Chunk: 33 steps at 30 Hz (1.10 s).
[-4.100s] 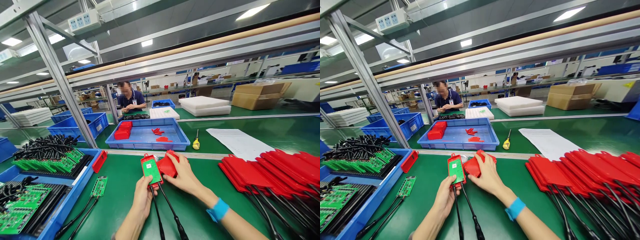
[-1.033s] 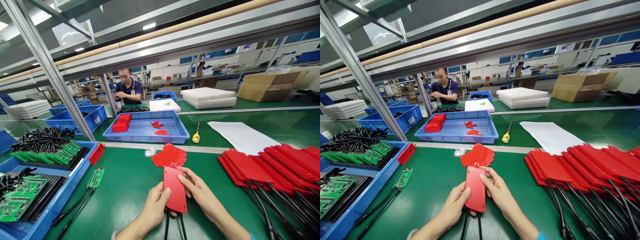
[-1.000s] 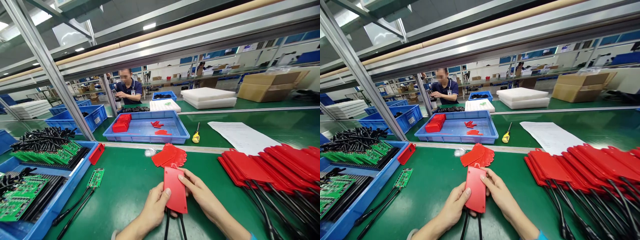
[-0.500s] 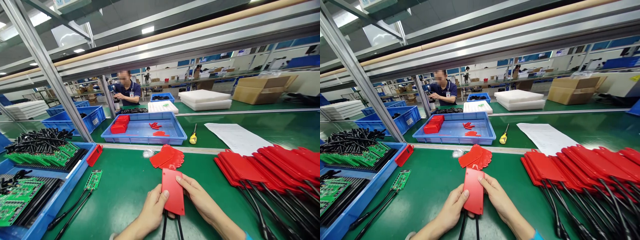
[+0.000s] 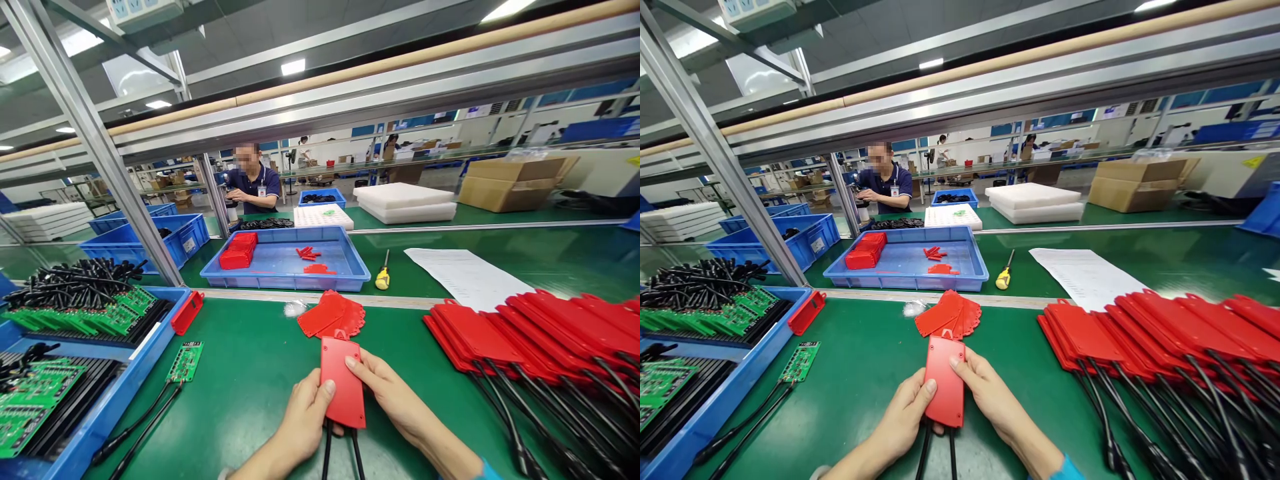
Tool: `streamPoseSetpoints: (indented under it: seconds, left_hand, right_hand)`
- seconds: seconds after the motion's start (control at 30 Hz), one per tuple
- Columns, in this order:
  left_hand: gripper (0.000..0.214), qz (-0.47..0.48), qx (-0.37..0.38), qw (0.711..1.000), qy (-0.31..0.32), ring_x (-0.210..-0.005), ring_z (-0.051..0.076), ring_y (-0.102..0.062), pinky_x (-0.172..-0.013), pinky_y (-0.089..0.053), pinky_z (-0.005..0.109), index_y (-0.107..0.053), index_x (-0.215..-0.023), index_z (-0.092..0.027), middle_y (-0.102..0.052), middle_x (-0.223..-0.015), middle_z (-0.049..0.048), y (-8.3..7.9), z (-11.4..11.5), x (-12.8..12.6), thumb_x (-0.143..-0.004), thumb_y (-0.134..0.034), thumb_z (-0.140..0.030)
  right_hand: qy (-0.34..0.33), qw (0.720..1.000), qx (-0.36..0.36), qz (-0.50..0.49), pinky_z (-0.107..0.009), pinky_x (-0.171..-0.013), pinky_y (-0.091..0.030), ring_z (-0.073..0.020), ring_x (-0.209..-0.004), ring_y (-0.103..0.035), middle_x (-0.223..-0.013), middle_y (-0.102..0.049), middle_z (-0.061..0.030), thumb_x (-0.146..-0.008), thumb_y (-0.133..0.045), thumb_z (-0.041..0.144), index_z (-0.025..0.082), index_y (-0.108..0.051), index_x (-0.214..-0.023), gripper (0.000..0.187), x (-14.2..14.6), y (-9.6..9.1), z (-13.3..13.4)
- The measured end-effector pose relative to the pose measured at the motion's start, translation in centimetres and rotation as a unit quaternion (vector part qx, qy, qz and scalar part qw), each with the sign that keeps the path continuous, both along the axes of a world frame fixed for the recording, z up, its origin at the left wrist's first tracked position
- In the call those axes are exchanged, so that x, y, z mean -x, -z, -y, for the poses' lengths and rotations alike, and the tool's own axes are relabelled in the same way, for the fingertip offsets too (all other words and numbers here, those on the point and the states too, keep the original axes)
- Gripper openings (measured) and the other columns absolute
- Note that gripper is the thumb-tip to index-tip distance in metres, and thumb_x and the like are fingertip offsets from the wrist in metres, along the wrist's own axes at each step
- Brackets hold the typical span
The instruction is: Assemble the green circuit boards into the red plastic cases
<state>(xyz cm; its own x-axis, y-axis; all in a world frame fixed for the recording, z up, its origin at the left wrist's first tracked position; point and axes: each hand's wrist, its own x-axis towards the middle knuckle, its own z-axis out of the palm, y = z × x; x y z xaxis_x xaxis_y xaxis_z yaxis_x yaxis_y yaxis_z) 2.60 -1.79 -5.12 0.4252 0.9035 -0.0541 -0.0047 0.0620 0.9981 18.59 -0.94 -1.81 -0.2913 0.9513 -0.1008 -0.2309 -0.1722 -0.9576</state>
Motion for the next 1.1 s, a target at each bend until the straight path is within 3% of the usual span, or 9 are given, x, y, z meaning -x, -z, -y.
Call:
streamPoseSetpoints:
  seconds: [0.37,0.43,0.5,0.6,0.67,0.77,0.87,0.97,1.1]
  left_hand:
    - [0.053,-0.027,0.010,0.999,-0.040,-0.064,0.015,-0.057,-0.062,-0.049,0.028,-0.061,-0.087,-0.012,-0.062,-0.075,0.0058,-0.3,-0.9,0.7,-0.079,-0.047,-0.063]
    - [0.060,0.067,0.076,0.991,-0.091,-0.082,0.019,-0.059,-0.076,-0.048,0.033,-0.062,-0.095,-0.013,-0.064,-0.089,0.0092,-1.5,-2.1,2.2,-0.077,-0.046,-0.067]
    - [0.070,0.268,0.164,0.945,-0.093,-0.105,0.024,-0.056,-0.090,-0.043,0.041,-0.051,-0.122,-0.021,-0.058,-0.118,0.0125,-2.8,-3.6,4.2,-0.077,-0.037,-0.072]
    - [0.071,0.458,0.170,0.867,-0.100,-0.125,0.028,-0.042,-0.099,-0.034,0.050,-0.033,-0.137,-0.033,-0.037,-0.143,0.0098,-3.9,-5.5,6.6,-0.078,-0.033,-0.072]
    - [0.071,0.481,0.157,0.857,-0.099,-0.130,0.029,-0.036,-0.102,-0.030,0.052,-0.028,-0.140,-0.032,-0.031,-0.146,0.0106,-3.9,-6.0,7.2,-0.080,-0.032,-0.070]
    - [0.070,0.408,0.086,0.905,-0.088,-0.133,0.028,-0.031,-0.106,-0.025,0.050,-0.027,-0.142,-0.028,-0.030,-0.147,0.0121,-3.7,-5.5,6.7,-0.083,-0.030,-0.066]
    - [0.066,0.186,-0.125,0.973,-0.059,-0.137,0.028,-0.020,-0.110,-0.016,0.048,-0.030,-0.141,-0.027,-0.024,-0.150,0.0090,-4.0,-3.9,5.5,-0.083,-0.046,-0.054]
    - [0.068,-0.056,-0.335,0.940,0.028,-0.139,0.031,-0.012,-0.111,-0.007,0.049,-0.034,-0.140,-0.026,-0.018,-0.152,0.0069,-4.4,-2.3,4.2,-0.078,-0.059,-0.040]
    - [0.056,-0.168,-0.435,0.873,0.141,-0.137,0.032,-0.021,-0.110,-0.005,0.052,-0.042,-0.135,-0.030,-0.035,-0.146,0.0066,-4.3,-1.3,2.7,-0.082,-0.053,-0.044]
  right_hand:
    - [0.012,0.996,0.056,-0.062,-0.025,-0.064,-0.050,-0.0138,-0.064,-0.064,-0.081,-0.071,-0.0042,-0.080,-0.066,0.039,0.015,-0.064,-0.092,0.027,-0.2,0.8,-0.5]
    - [0.045,0.989,0.100,-0.102,-0.025,-0.063,-0.052,-0.0150,-0.065,-0.066,-0.078,-0.071,-0.0055,-0.078,-0.069,0.035,0.013,-0.064,-0.089,0.025,-0.6,1.1,-0.9]
    - [0.080,0.978,0.135,-0.136,-0.027,-0.065,-0.054,-0.0176,-0.067,-0.068,-0.077,-0.072,-0.0070,-0.076,-0.072,0.029,0.012,-0.064,-0.088,0.022,-1.2,1.5,-1.4]
    - [0.108,0.964,0.168,-0.175,-0.030,-0.073,-0.056,-0.0212,-0.077,-0.070,-0.083,-0.073,-0.0091,-0.073,-0.073,0.022,0.011,-0.064,-0.091,0.022,-2.0,2.2,-2.0]
    - [0.109,0.958,0.180,-0.194,-0.030,-0.075,-0.057,-0.0216,-0.080,-0.070,-0.086,-0.073,-0.0098,-0.074,-0.071,0.019,0.011,-0.064,-0.092,0.021,-2.2,2.6,-2.1]
    - [0.096,0.956,0.187,-0.203,-0.031,-0.076,-0.057,-0.0215,-0.081,-0.070,-0.089,-0.073,-0.0105,-0.076,-0.070,0.017,0.010,-0.063,-0.092,0.018,-2.1,2.8,-2.0]
    - [0.076,0.955,0.192,-0.212,-0.031,-0.074,-0.057,-0.0221,-0.081,-0.070,-0.089,-0.073,-0.0112,-0.077,-0.070,0.017,0.010,-0.064,-0.091,0.017,-1.9,2.4,-1.8]
    - [0.059,0.955,0.199,-0.214,-0.029,-0.070,-0.057,-0.0214,-0.075,-0.070,-0.081,-0.074,-0.0097,-0.075,-0.072,0.016,0.010,-0.065,-0.087,0.015,-1.7,1.7,-1.5]
    - [0.027,0.949,0.208,-0.237,-0.025,-0.063,-0.055,-0.0172,-0.063,-0.068,-0.072,-0.072,-0.0059,-0.069,-0.075,0.017,0.012,-0.067,-0.080,0.014,-0.9,1.4,-0.9]
